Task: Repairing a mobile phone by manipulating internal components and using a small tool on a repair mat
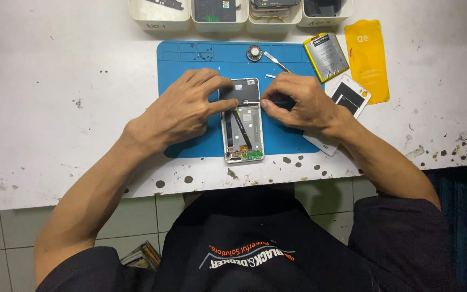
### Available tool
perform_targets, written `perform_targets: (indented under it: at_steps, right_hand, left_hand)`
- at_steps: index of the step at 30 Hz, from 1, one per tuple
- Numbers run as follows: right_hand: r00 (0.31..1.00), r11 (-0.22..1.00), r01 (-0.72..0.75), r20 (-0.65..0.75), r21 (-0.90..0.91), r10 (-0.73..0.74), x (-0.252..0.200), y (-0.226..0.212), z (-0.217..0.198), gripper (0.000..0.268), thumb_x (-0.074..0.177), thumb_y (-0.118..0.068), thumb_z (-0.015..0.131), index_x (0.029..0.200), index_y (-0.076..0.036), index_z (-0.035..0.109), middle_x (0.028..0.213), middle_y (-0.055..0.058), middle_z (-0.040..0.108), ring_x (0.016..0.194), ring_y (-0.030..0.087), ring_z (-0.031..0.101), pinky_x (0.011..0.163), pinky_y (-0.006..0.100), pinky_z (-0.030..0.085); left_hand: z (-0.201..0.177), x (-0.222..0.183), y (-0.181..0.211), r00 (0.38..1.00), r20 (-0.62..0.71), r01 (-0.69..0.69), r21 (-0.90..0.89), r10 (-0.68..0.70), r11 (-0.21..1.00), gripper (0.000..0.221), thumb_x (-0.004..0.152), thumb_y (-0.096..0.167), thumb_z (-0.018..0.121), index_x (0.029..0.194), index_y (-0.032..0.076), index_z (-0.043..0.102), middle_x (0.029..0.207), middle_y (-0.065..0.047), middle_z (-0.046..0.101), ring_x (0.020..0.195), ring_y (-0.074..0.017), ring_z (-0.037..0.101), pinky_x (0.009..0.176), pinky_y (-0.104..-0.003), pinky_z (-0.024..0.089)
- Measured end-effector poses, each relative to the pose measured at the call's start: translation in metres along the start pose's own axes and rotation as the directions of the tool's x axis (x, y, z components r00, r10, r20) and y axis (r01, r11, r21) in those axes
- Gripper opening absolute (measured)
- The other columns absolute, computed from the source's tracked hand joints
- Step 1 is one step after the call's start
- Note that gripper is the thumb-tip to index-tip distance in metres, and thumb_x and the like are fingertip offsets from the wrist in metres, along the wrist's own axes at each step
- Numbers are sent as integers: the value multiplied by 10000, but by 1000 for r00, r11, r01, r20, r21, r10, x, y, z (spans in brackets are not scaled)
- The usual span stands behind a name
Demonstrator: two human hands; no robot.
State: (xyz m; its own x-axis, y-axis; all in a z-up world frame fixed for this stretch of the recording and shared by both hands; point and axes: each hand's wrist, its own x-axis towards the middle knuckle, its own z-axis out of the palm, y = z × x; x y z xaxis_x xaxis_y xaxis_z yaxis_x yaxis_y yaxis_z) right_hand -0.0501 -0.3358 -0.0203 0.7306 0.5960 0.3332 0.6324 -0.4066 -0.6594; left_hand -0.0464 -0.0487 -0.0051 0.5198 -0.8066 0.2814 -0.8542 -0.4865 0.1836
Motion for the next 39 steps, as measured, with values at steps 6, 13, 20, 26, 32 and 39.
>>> perform_targets:
  at_steps: [6,13,20,26,32,39]
  right_hand:
    - [1000,999,-15,16,37,15,4,-3,-4,75,968,-45,725,900,-17,717,756,134,664,680,276,657,596,350,522]
    - [1000,1000,-11,1,28,11,2,-2,-1,65,962,-42,734,900,-25,720,770,126,673,690,272,664,601,345,530]
    - [1000,999,-5,16,38,5,4,-5,-3,67,957,-21,732,892,-12,719,757,135,668,682,272,660,588,343,522]
    - [1000,999,-3,8,41,2,3,-6,-2,69,962,-30,740,895,-24,725,756,121,669,681,262,657,593,338,524]
    - [1000,999,-9,2,50,9,2,-5,-1,69,957,-33,746,891,-22,728,752,123,673,681,262,658,593,339,521]
    - [999,999,-35,6,41,34,3,-4,-2,59,961,-26,743,904,-19,732,761,122,678,685,253,658,594,325,518]
  left_hand:
    - [-2,3,0,1000,14,3,6,-3,1000,537,761,-102,607,1135,233,800,1222,-59,675,1185,-247,603,1042,-421,490]
    - [0,3,1,1000,9,14,4,-14,1000,543,767,-109,608,1138,238,801,1226,-60,673,1193,-243,603,1048,-427,490]
    - [0,4,1,1000,19,14,0,-14,1000,526,766,-100,624,1130,235,803,1212,-57,676,1182,-244,608,1050,-432,488]
    - [2,2,0,1000,20,15,-15,-15,1000,531,747,-95,653,1142,229,798,1223,-65,675,1193,-255,607,1050,-437,485]
    - [0,3,1,1000,21,17,-10,-17,1000,531,736,-90,671,1142,228,799,1220,-65,680,1191,-257,612,1045,-430,490]
    - [0,3,-1,1000,22,8,6,-8,1000,528,752,-91,664,1147,233,800,1225,-65,674,1194,-257,615,1038,-429,495]
